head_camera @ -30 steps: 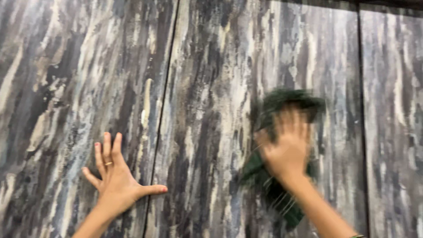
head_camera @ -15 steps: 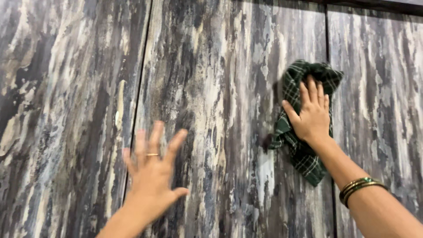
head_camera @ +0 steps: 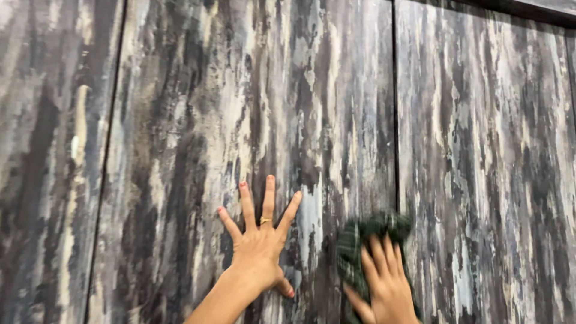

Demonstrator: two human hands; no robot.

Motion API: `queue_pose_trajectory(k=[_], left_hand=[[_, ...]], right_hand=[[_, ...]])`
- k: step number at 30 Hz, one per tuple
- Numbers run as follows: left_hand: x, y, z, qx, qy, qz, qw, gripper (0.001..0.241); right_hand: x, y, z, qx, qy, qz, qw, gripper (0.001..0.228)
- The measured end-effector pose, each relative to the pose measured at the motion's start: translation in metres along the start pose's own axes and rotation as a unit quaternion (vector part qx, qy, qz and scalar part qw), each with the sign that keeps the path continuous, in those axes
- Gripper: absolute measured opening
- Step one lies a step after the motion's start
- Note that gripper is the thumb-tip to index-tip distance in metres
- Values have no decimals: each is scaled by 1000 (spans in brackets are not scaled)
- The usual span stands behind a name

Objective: The person wipes the front surfaces of a wardrobe with a green cloth. They move the cloth across the patterned upper doors and the white lower panel, including around the metal handles, repeatedly covering the same areas.

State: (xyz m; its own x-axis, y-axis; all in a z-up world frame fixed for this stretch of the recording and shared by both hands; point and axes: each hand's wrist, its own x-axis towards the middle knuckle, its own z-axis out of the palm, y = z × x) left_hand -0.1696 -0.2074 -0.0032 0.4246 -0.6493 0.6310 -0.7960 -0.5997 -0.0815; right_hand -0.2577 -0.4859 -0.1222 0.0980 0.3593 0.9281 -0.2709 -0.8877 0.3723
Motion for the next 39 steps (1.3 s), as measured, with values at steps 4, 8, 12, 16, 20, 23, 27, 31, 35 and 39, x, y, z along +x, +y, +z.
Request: queue_pose_trajectory(k=[4,8,12,16,20,23,27,31,35,39], left_hand=[[5,0,6,-6,-2,0,1000,171],[4,-3,9,-9,25,9,1000,170],[2,-2,10,-13,36,6,999,169],[1,-1,8,-13,27,1,1000,169],[4,0,5,-5,2,-9,1000,170],[4,1,5,-9,4,-8,1000,170],[3,-1,7,-14,13,-5,1000,170],[2,-2,10,-10,28,2,1000,169],[0,-3,10,-7,32,1,999,169],[-1,-2,9,-3,41,3,999,168]], right_hand=[[117,35,9,-23,24,70,997,79],[211,70,21,-3,70,84,994,79],[199,61,20,-2,73,95,993,79],[81,14,18,-32,50,110,992,75],[-57,-24,26,-46,19,54,997,80],[-63,-27,25,-58,27,38,997,80],[50,-1,20,-45,45,132,989,75],[161,43,25,-17,75,127,989,78],[158,44,26,-20,65,142,988,77],[41,-1,27,-23,54,152,987,74]])
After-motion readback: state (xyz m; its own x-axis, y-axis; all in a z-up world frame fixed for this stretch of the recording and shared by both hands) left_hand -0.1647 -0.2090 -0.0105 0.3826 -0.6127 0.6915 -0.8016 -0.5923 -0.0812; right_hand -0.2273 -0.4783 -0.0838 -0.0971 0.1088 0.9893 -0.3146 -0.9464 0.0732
